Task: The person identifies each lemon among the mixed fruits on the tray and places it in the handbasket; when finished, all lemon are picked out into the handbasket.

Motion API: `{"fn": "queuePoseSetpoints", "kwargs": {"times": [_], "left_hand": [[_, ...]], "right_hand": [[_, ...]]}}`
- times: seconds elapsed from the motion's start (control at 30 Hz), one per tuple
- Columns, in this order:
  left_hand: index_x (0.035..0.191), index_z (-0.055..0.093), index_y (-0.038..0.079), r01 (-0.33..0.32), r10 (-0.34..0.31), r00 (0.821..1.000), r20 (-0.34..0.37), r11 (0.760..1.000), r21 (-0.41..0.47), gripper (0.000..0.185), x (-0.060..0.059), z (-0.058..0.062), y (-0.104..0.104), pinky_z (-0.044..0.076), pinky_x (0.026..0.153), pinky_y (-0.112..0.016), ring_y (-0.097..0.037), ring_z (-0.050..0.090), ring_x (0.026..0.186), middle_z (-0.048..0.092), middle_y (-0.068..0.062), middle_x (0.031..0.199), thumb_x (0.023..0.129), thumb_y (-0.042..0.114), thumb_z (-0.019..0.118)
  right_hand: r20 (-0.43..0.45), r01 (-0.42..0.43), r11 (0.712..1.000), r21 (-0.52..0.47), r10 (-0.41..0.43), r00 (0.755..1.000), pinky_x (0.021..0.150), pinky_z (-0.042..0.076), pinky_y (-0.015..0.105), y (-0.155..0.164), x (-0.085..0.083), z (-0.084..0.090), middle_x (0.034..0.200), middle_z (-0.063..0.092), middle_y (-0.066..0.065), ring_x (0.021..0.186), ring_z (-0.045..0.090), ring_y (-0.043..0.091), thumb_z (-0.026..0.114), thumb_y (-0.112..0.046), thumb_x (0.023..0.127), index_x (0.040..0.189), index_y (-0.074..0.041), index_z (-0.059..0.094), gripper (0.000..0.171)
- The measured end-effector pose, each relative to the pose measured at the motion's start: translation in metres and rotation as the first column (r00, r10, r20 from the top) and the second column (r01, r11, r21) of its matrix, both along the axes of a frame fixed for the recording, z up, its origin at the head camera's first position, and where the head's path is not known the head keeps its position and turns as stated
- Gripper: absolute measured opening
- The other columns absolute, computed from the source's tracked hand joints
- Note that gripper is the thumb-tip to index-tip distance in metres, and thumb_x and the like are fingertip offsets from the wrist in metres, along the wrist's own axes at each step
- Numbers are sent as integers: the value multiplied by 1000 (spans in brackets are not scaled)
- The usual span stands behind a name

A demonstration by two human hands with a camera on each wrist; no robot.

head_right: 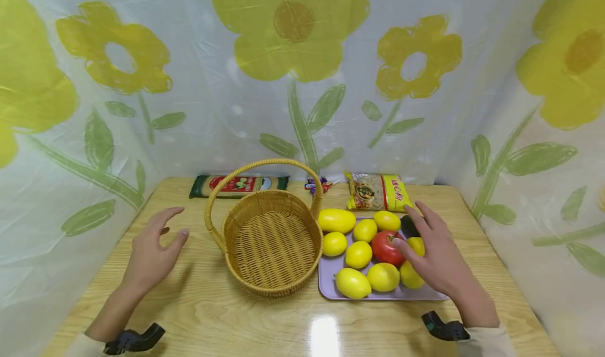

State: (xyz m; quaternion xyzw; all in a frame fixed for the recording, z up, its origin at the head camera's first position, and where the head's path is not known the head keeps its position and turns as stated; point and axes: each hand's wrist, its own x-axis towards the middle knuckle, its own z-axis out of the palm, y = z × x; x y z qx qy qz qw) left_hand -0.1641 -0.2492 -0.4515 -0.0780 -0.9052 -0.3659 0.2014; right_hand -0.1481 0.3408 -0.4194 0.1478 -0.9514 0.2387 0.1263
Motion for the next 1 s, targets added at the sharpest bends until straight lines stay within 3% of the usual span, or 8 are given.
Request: {"fn": "queuePoseSetpoints", "kwargs": {"times": [0.07, 0.13, 0.3, 0.4, 0.5, 0.6, 0.77, 1.0], "left_hand": [[150, 66, 14, -10, 6, 1000, 28, 987, 160, 42, 11, 1, -3, 58, 105, -29, -24, 62, 138, 65, -10, 151, 108, 19, 70], [144, 71, 12, -24, 5, 998, 64, 951, 307, 36, 22, 4, -5, 56, 97, -14, -10, 67, 129, 71, 1, 142, 108, 17, 70], [128, 73, -11, -44, 54, 999, 5, 753, 656, 25, 46, 2, 7, 62, 89, -19, -7, 79, 99, 82, 0, 117, 106, 0, 69], [117, 72, -20, -3, 130, 987, -97, 616, 788, 19, 60, -10, 33, 65, 81, -24, -14, 80, 85, 84, -8, 105, 102, -9, 70], [113, 70, -23, 32, 151, 979, -139, 559, 829, 16, 71, -27, 68, 64, 82, -21, -14, 79, 95, 82, -10, 108, 99, -16, 68], [120, 70, -19, 26, 101, 989, -109, 601, 799, 23, 78, -44, 100, 60, 92, -18, -15, 71, 120, 74, -13, 130, 97, -18, 68], [144, 66, 0, -59, 17, 998, 68, 738, 673, 44, 85, -69, 140, 52, 112, -27, -27, 45, 149, 40, -16, 166, 101, -2, 74], [162, 51, 16, -56, -35, 989, 141, 801, 596, 66, 78, -81, 161, 22, 123, -83, -58, 11, 164, 6, -23, 181, 102, 14, 77]], "right_hand": [[7, 14, 999, -29, -14, 1000, 103, 37, 87, 15, 11, 3, 172, 38, 26, 148, 40, 61, 76, -32, 104, 165, -14, 47, 70], [-5, 48, 998, -40, -48, 999, 116, 45, 64, 30, 21, 4, 164, 51, 21, 147, 50, 47, 79, -29, 103, 158, -17, 57, 61], [-27, 107, 989, -100, -111, 993, 95, 33, -1, 59, 34, -5, 140, 71, -13, 124, 51, -18, 82, -24, 100, 141, -21, 73, 42], [5, 84, 975, -208, -85, 996, 94, 39, -3, 65, 33, -19, 133, 65, -34, 118, 49, -26, 80, -16, 102, 138, -12, 74, 37], [7, 67, 932, -356, -69, 998, 98, 45, 0, 67, 27, -40, 133, 65, -33, 123, 57, -19, 76, -3, 102, 139, 1, 71, 37], [-41, 53, 868, -494, -85, 996, 102, 49, 6, 67, 17, -63, 137, 71, -18, 128, 62, -9, 74, 11, 97, 136, 10, 69, 39], [-62, 86, 822, -563, -146, 987, 102, 51, 8, 61, 7, -92, 144, 68, -6, 130, 61, -5, 75, 15, 94, 133, 12, 70, 39], [-33, 160, 862, -481, -200, 979, 98, 50, 5, 55, 3, -103, 146, 66, 14, 121, 61, -13, 78, 1, 99, 139, 3, 71, 40]]}}
